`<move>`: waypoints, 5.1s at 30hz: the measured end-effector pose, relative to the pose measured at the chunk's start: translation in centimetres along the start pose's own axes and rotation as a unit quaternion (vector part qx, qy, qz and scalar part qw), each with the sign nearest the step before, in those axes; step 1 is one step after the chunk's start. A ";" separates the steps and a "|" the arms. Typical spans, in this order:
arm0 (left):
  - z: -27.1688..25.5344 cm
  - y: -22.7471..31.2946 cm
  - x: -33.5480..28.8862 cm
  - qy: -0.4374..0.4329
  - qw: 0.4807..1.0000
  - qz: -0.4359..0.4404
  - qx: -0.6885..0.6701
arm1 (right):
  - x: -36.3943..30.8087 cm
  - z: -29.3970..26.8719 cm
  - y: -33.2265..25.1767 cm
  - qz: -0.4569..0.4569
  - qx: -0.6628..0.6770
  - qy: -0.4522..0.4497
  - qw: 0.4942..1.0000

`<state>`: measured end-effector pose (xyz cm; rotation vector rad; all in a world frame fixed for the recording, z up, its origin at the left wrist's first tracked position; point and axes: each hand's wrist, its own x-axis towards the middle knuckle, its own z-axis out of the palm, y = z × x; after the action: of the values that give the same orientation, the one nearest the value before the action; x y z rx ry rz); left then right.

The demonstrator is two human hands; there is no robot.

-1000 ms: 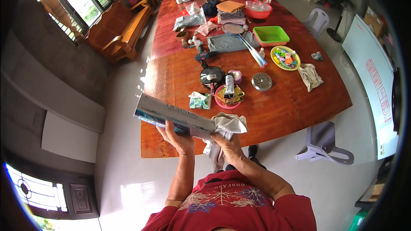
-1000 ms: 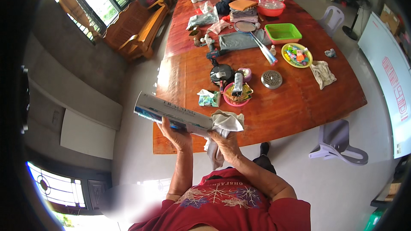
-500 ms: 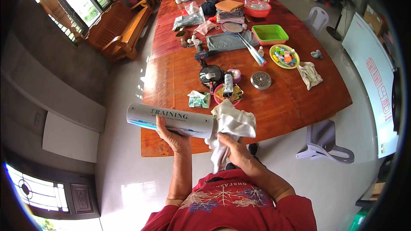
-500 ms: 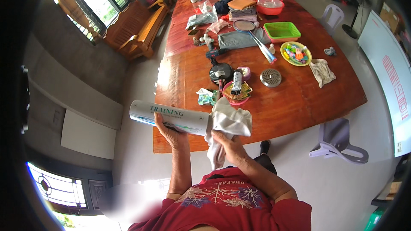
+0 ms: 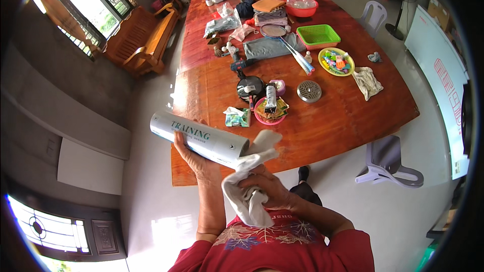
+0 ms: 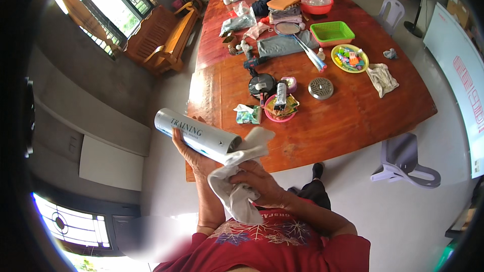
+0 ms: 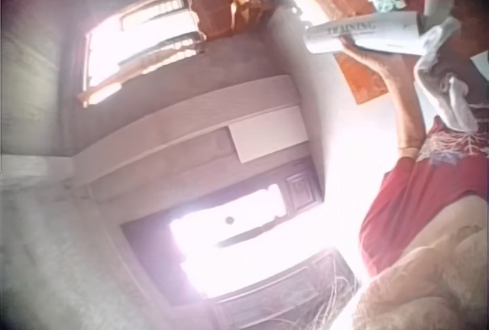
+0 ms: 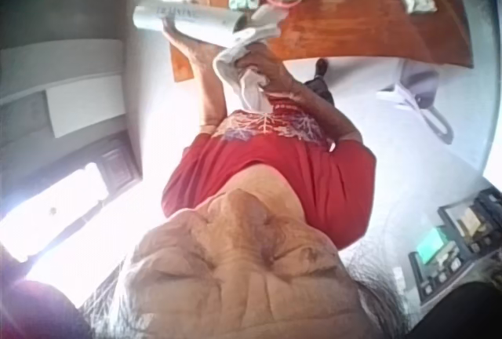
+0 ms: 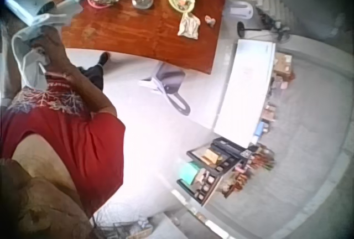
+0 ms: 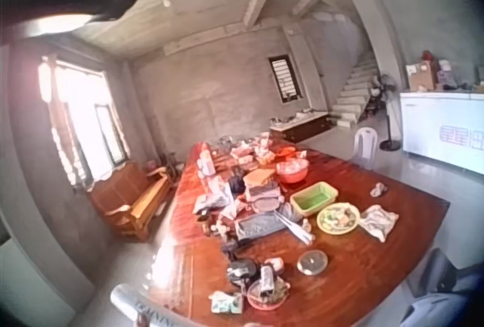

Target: The person wipes a wooden table surface and various items on it using a white cloth. They clean a metal trivet, a cylindrical container, a pink plastic bowl, and several small packaged food items, placing the cleaned packages into the bowl.

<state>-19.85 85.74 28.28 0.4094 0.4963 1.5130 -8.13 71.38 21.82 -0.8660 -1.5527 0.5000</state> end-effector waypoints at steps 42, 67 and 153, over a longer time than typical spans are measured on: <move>1.5 -2.6 -2.5 -0.049 0.993 0.048 0.099 | -0.7 -4.0 -0.1 0.188 0.358 0.069 0.912; -8.6 -6.6 -7.9 -0.278 0.890 -0.200 0.300 | 7.8 -4.8 4.4 0.014 -0.118 0.172 0.978; -1.2 -47.8 21.7 -0.117 0.753 0.045 0.646 | -4.9 -30.9 20.3 0.626 0.142 0.196 0.741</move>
<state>19.35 106.19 -0.06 1.6915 1.3051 0.9505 26.77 75.44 9.15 -1.5846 -0.2762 1.3551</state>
